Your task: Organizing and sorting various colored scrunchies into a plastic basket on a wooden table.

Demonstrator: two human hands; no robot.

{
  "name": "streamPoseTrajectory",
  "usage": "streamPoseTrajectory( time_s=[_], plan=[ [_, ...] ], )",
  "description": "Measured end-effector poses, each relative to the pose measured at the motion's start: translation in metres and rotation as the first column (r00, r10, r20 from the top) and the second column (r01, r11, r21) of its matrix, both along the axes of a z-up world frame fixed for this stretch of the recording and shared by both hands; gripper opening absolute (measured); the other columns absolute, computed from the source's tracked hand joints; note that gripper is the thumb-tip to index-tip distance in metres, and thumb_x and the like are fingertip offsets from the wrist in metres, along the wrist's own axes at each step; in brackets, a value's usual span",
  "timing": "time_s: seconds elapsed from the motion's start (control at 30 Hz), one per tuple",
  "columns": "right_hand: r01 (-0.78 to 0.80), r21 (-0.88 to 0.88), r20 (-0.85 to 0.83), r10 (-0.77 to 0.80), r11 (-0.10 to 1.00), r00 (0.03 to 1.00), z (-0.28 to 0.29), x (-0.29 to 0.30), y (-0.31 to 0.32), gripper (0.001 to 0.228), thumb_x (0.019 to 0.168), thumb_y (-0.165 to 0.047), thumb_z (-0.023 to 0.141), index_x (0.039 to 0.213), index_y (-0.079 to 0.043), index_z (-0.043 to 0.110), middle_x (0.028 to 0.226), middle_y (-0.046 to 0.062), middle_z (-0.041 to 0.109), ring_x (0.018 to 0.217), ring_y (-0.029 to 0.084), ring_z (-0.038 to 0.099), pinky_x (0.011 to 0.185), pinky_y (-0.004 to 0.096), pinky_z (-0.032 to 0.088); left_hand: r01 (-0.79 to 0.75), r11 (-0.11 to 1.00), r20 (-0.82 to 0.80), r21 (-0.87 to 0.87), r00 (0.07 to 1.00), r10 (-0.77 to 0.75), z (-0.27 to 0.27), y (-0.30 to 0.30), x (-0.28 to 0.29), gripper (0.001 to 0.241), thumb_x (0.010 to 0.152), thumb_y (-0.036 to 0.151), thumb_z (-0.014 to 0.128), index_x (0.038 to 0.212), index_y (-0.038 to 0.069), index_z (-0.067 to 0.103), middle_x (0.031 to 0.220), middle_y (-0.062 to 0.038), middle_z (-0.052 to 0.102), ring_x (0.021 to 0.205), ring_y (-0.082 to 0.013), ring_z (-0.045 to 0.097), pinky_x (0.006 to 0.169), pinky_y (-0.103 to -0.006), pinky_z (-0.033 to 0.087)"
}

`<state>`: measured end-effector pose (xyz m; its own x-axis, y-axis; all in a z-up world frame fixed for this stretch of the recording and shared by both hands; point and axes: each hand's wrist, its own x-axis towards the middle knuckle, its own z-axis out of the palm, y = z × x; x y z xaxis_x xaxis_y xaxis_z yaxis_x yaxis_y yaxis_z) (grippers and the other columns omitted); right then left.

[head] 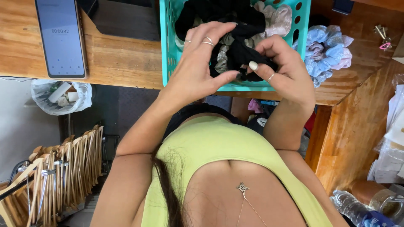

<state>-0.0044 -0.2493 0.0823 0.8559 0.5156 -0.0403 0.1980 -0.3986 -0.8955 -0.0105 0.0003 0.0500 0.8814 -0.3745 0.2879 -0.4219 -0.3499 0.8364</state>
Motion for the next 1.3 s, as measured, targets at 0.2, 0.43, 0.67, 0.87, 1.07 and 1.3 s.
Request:
streamPoseTrajectory(
  time_s=[0.2,0.43,0.67,0.87,1.07,1.3],
  plan=[
    [0.218,0.542,-0.157,-0.157,0.811,0.975,-0.019,-0.004,0.005,0.03,0.099,-0.017,0.067,0.121,-0.005,0.049,0.098,0.013,0.063,0.08,0.021,0.067,0.075,0.027,0.057,0.041,0.99,-0.028,-0.137,0.999,-0.045,-0.007,-0.014,0.009,0.026,0.086,0.006,0.079,0.109,0.004,0.067,0.111,-0.009,0.068,0.106,-0.0279,0.065,0.09,-0.0357,0.047],
    [0.387,0.621,-0.425,-0.122,0.682,0.897,-0.012,-0.005,-0.026,0.032,0.095,-0.014,0.067,0.123,-0.006,0.052,0.092,0.011,0.059,0.046,0.007,0.037,0.044,0.015,0.03,-0.197,0.98,-0.116,-0.027,0.974,0.192,0.015,0.001,0.006,0.026,0.077,0.004,0.063,0.099,0.014,0.052,0.087,0.0,0.059,0.06,-0.0166,0.041,0.05,-0.0313,0.037],
    [0.291,0.696,-0.348,-0.046,0.656,0.936,-0.007,-0.013,-0.054,0.029,0.095,-0.005,0.058,0.123,-0.008,0.049,0.07,-0.003,0.046,0.044,0.0,0.029,0.054,0.02,0.034,-0.323,0.91,0.287,0.26,0.926,0.247,0.012,-0.005,0.003,0.045,0.072,0.005,0.075,0.11,0.014,0.052,0.091,-0.004,0.056,0.082,-0.03,0.057,0.072,-0.0435,0.042],
    [0.316,0.717,-0.149,-0.306,0.621,0.94,-0.006,-0.024,-0.073,0.026,0.101,-0.007,0.066,0.122,-0.013,0.052,0.098,0.013,0.06,0.066,0.013,0.054,0.061,0.025,0.047,0.077,0.997,0.032,-0.023,0.997,-0.077,0.021,-0.02,-0.005,0.036,0.097,0.015,0.075,0.122,0.012,0.049,0.086,-0.002,0.062,0.076,-0.0223,0.06,0.069,-0.0371,0.045],
    [0.589,0.733,-0.225,-0.695,0.341,0.683,-0.056,0.001,-0.16,0.023,0.11,0.0,0.07,0.128,-0.011,0.063,0.115,0.023,0.063,0.086,0.02,0.056,0.08,0.034,0.05,-0.097,0.986,0.137,0.135,0.987,0.079,0.006,0.0,-0.002,0.041,0.094,0.012,0.082,0.125,0.009,0.056,0.09,-0.004,0.063,0.085,-0.026,0.063,0.072,-0.0416,0.046],
    [0.76,0.037,0.637,-0.601,0.649,0.482,-0.099,0.035,-0.168,0.02,0.093,0.008,0.073,0.109,-0.002,0.065,0.098,0.015,0.071,0.088,0.025,0.068,0.075,0.038,0.058,-0.33,0.94,0.218,-0.088,0.914,0.342,0.021,0.019,-0.01,0.018,0.105,0.0,0.068,0.119,0.009,0.06,0.092,-0.002,0.062,0.081,-0.0188,0.061,0.081,-0.0346,0.053]
  ],
)
